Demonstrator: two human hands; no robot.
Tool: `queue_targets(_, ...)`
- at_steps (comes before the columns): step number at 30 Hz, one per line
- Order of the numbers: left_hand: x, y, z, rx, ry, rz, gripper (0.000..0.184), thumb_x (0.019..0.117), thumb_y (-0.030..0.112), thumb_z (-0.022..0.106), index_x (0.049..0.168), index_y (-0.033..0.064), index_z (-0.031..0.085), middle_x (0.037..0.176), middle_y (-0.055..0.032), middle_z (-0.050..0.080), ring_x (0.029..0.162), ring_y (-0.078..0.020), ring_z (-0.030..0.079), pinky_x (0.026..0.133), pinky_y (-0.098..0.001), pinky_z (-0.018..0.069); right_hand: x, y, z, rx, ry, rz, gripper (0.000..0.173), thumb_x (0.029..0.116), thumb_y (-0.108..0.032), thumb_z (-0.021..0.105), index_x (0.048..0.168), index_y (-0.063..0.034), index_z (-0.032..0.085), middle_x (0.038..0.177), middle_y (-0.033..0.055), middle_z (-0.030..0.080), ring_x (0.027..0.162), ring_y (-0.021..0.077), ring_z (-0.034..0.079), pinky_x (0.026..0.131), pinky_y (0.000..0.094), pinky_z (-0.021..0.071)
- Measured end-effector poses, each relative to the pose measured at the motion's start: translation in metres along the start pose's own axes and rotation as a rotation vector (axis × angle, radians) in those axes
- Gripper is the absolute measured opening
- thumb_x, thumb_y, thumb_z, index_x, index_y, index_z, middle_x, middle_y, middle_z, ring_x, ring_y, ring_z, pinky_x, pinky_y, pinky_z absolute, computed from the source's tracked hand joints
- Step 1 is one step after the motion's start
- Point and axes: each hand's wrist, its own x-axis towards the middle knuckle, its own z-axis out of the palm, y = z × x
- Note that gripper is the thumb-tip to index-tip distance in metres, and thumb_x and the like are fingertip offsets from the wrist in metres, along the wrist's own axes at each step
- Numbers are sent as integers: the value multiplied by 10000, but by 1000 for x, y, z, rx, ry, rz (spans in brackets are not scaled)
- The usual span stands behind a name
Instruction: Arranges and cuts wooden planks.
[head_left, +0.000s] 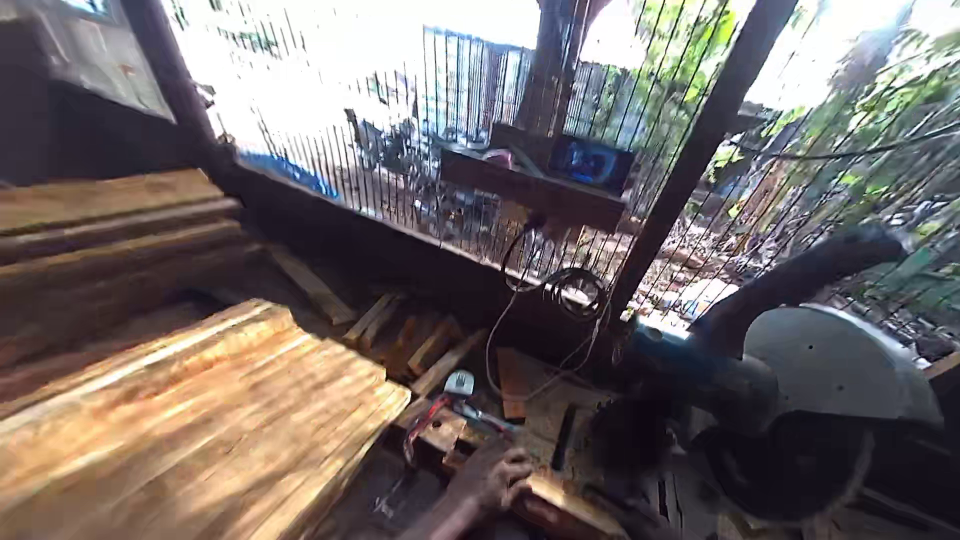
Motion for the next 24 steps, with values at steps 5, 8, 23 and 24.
queue_targets(5, -15, -3, -8, 76, -99, -121, 456, 1082, 495, 357, 1354, 295, 664, 1469, 64, 584, 1459, -138, 429, 1283, -420, 210, 0, -3, 27, 19, 50, 15, 289, 742, -373, 859, 960, -184, 837, 986, 15, 735, 957, 153, 679, 863, 401, 585)
queue_targets(8, -17, 8, -3, 116, -76, -202, 446, 1085, 447, 369, 1373, 267, 658, 1483, 60, 577, 1463, -131, 427, 1290, -416, 193, 3, -3, 32, 23, 54, 11, 312, 738, -432, 848, 969, -223, 838, 948, -39, 716, 906, 98, 663, 816, 351, 584)
queue_targets(23, -39, -4, 11, -11, 315, -176, 375, 945, 72, 565, 1238, 224, 743, 1302, 59, 687, 1313, -129, 579, 1164, -371, 444, 15, -25, 58, 36, 37, -10, 283, 759, -423, 821, 960, -224, 838, 917, -67, 700, 886, 84, 655, 813, 339, 576)
queue_targets(24, -39, -6, 9, -21, 310, -176, 375, 941, 71, 576, 1238, 227, 744, 1300, 62, 687, 1312, -128, 578, 1154, -368, 453, 16, -25, 59, 35, 37, -15, 287, 761, -431, 819, 960, -226, 837, 917, -68, 697, 875, 79, 652, 807, 337, 577)
